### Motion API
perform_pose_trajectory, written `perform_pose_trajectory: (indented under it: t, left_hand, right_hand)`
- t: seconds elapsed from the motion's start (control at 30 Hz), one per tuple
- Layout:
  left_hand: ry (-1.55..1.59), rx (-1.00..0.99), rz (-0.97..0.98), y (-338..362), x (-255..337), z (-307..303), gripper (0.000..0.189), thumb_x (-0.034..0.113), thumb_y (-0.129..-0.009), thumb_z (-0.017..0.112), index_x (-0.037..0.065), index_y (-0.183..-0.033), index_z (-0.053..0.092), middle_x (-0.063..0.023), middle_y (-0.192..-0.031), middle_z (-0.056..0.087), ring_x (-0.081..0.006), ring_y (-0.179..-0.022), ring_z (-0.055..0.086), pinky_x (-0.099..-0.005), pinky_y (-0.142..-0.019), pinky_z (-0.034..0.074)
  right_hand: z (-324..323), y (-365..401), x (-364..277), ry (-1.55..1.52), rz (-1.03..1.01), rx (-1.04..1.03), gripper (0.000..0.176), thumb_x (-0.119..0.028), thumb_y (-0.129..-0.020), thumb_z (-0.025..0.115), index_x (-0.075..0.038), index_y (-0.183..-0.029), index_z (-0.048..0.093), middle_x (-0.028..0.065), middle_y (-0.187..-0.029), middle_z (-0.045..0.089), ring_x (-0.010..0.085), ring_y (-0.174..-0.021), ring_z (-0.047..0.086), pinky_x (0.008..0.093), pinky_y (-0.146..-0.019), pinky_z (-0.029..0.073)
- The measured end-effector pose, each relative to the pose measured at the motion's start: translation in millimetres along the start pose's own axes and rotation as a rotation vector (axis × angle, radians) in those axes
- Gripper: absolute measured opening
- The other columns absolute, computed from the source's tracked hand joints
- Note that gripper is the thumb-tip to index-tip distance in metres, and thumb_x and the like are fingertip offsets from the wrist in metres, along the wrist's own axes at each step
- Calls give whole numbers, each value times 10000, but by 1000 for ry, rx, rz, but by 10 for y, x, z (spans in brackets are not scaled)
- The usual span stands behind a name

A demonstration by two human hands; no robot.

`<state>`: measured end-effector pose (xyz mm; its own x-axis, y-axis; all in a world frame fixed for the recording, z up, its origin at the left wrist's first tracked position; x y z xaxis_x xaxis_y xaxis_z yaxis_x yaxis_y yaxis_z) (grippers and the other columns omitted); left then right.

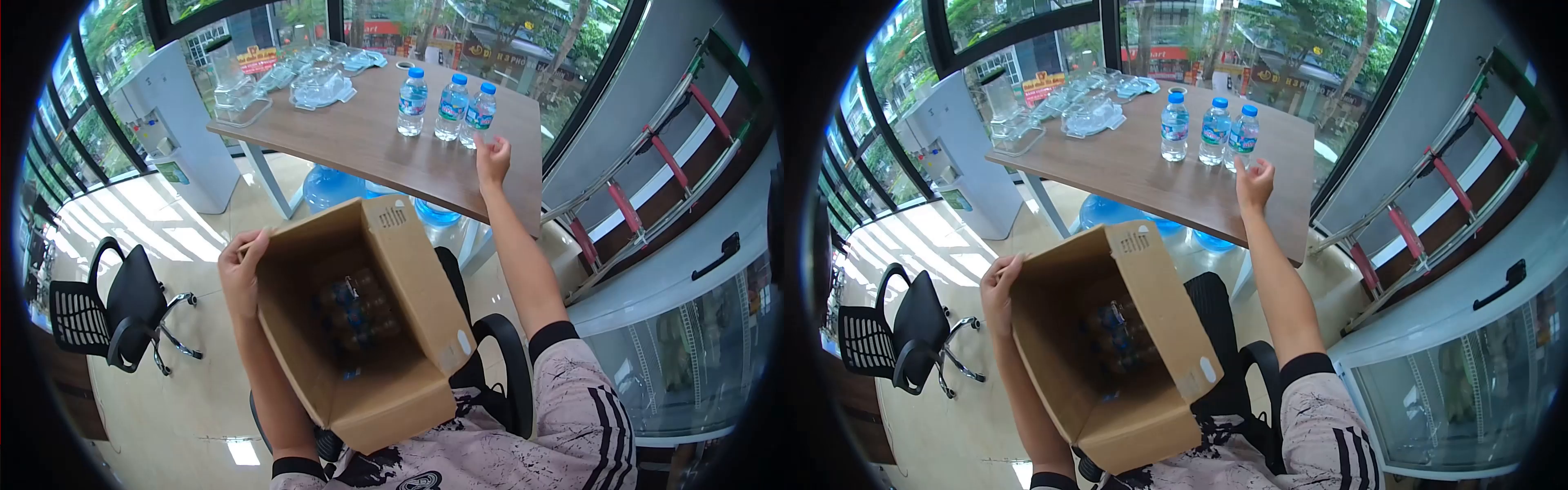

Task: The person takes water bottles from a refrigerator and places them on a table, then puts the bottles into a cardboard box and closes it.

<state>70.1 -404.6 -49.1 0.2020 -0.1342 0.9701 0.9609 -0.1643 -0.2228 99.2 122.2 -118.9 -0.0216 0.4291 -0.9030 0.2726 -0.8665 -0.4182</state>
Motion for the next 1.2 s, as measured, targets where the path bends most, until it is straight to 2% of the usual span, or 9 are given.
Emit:
perform_pose_trajectory:
  t: [0.23,0.3,0.63,0.7,0.8,0.93,1.07,1.13,1.2]
  left_hand:
    - [19,61,-68,140,9,-91,139,122,-849,633,-16,-862,649,-21,-826,647,-24,-710,494,-168,-676,356]
    - [-18,80,-45,192,70,-64,135,119,-846,636,-14,-861,648,-27,-835,654,-18,-705,485,-160,-669,340]
    - [-9,71,-14,270,148,-115,133,116,-844,634,-13,-868,654,-40,-844,663,-35,-723,509,-165,-695,359]
    - [-25,76,-3,280,162,-131,136,118,-844,635,-15,-867,653,-43,-842,663,-39,-735,520,-166,-711,364]
    - [14,84,4,322,171,-137,133,112,-838,641,-18,-863,654,-45,-837,664,-40,-750,527,-167,-722,369]
    - [8,106,43,340,232,-129,135,108,-830,650,-24,-859,656,-45,-824,661,-46,-749,536,-174,-711,387]
    - [-6,112,82,345,211,-97,156,121,-817,671,-26,-871,662,-45,-799,657,-57,-700,551,-181,-633,417]
    - [20,115,77,337,141,-99,164,137,-809,685,-17,-865,675,-2,-742,631,-44,-669,534,-186,-601,418]
    - [22,136,98,338,141,-96,182,179,-801,702,3,-844,681,28,-690,601,-24,-628,500,-185,-552,388]
  right_hand:
    - [266,-242,-107,24,-205,38,681,-295,-617,808,13,-1143,503,182,-1056,603,290,-954,601,365,-849,457]
    - [392,-298,-2,-2,-111,-157,700,-277,-589,815,11,-1144,500,200,-1102,594,302,-1008,591,366,-867,457]
    - [189,-177,-26,127,-109,39,803,-359,-549,859,27,-1146,486,190,-1051,598,292,-1010,578,373,-889,446]
    - [189,-169,-70,-10,-202,38,784,-370,-565,853,30,-1139,499,187,-1053,596,282,-1010,572,370,-899,438]
    - [186,-153,-65,-116,-138,-22,735,-381,-584,843,37,-1101,528,181,-1047,598,273,-996,573,364,-881,440]
    - [109,-125,-43,-30,-159,4,699,-386,-603,828,29,-1091,549,149,-998,612,260,-941,585,358,-825,449]
    - [158,-228,-47,57,-287,-51,699,-454,-608,801,24,-1058,562,162,-966,619,298,-883,596,383,-797,454]
    - [179,-341,77,127,-386,39,708,-476,-616,796,26,-1058,565,172,-1000,614,315,-909,588,404,-800,450]
    - [168,-321,46,187,-339,58,701,-467,-607,806,26,-1047,574,174,-991,622,315,-923,591,395,-818,450]
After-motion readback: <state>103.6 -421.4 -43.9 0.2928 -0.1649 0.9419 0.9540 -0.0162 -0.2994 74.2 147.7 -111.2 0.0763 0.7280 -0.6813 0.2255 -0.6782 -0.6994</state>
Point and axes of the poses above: each hand's wrist, its own y-axis away from the middle knuckle, its own z-axis out of the palm, x = y × z, the point moved 8 cm from there along -y, towards the middle knuckle
